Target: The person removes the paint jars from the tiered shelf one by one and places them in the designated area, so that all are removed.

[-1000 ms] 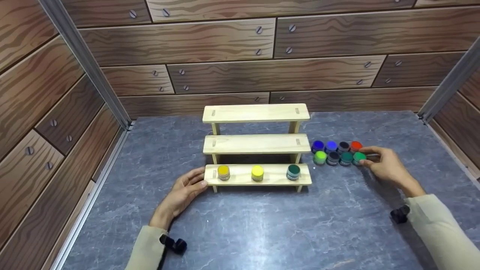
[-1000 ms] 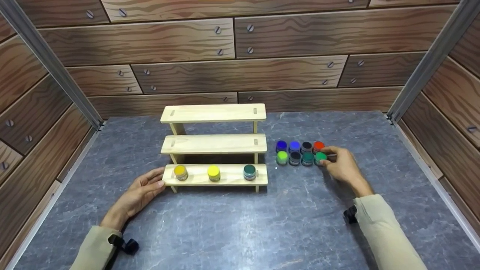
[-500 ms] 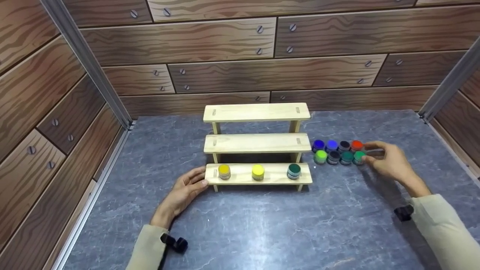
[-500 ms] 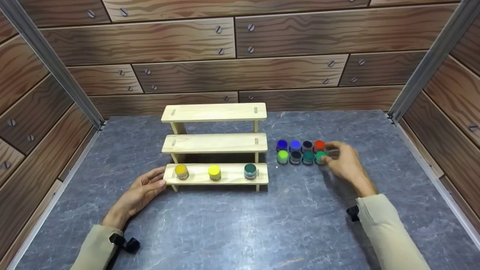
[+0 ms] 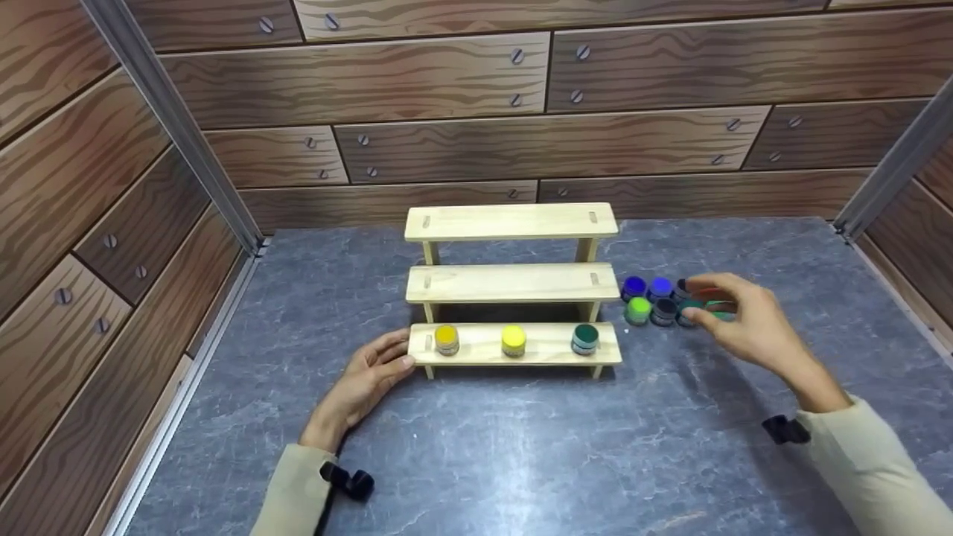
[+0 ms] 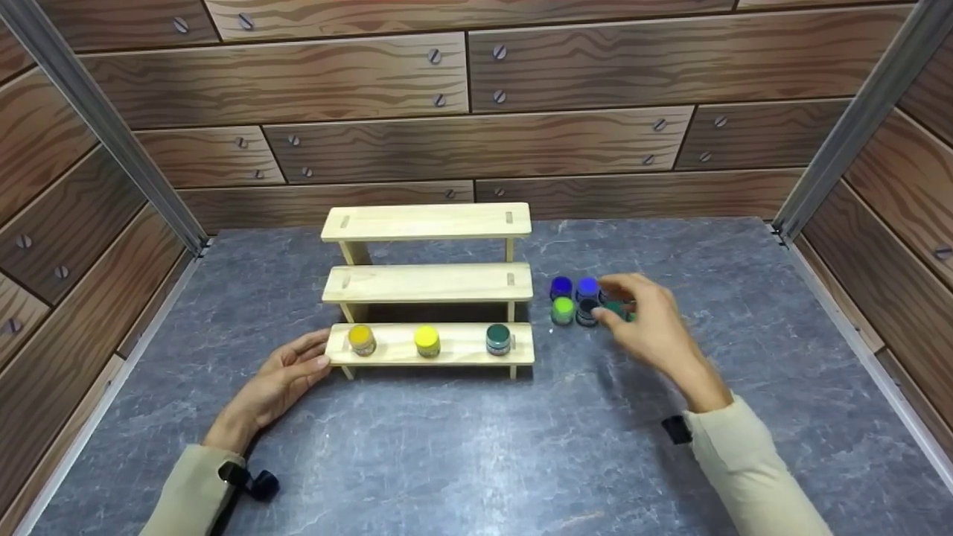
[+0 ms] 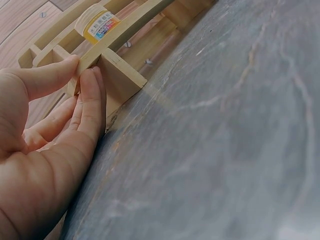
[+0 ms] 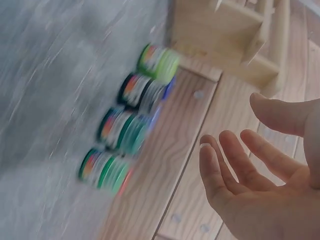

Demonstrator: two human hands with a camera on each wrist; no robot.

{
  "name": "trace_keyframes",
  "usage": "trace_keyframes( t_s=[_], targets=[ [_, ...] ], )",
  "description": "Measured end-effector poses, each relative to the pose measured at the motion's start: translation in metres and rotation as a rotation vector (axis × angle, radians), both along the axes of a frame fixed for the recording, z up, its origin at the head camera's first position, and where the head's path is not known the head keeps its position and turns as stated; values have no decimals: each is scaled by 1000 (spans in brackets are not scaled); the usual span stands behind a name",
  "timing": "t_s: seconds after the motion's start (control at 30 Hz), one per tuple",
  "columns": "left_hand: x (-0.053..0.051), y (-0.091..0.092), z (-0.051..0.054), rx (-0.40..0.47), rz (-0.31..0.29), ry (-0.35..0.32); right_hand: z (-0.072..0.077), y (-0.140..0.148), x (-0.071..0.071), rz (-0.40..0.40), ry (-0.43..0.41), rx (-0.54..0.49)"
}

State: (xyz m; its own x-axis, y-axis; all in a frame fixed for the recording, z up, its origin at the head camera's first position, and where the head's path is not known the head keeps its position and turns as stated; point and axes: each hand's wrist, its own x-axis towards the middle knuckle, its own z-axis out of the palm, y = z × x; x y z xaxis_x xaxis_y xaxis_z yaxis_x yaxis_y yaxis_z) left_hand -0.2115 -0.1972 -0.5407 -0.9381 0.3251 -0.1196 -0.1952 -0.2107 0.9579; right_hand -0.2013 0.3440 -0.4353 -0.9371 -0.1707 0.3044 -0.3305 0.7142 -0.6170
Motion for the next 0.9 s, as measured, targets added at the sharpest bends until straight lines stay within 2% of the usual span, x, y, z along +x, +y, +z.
trace_keyframes(
  t_s=[0.37, 0.63, 0.9],
  targets=[
    [-1, 0, 1, 1, 5, 3, 1, -47, 11, 115, 34, -41],
    [-1, 0, 0, 0, 7, -1, -4, -68, 13, 151, -46, -22],
    [0, 0, 0, 7, 3, 3, -14, -89, 8, 209, -64, -45]
  ],
)
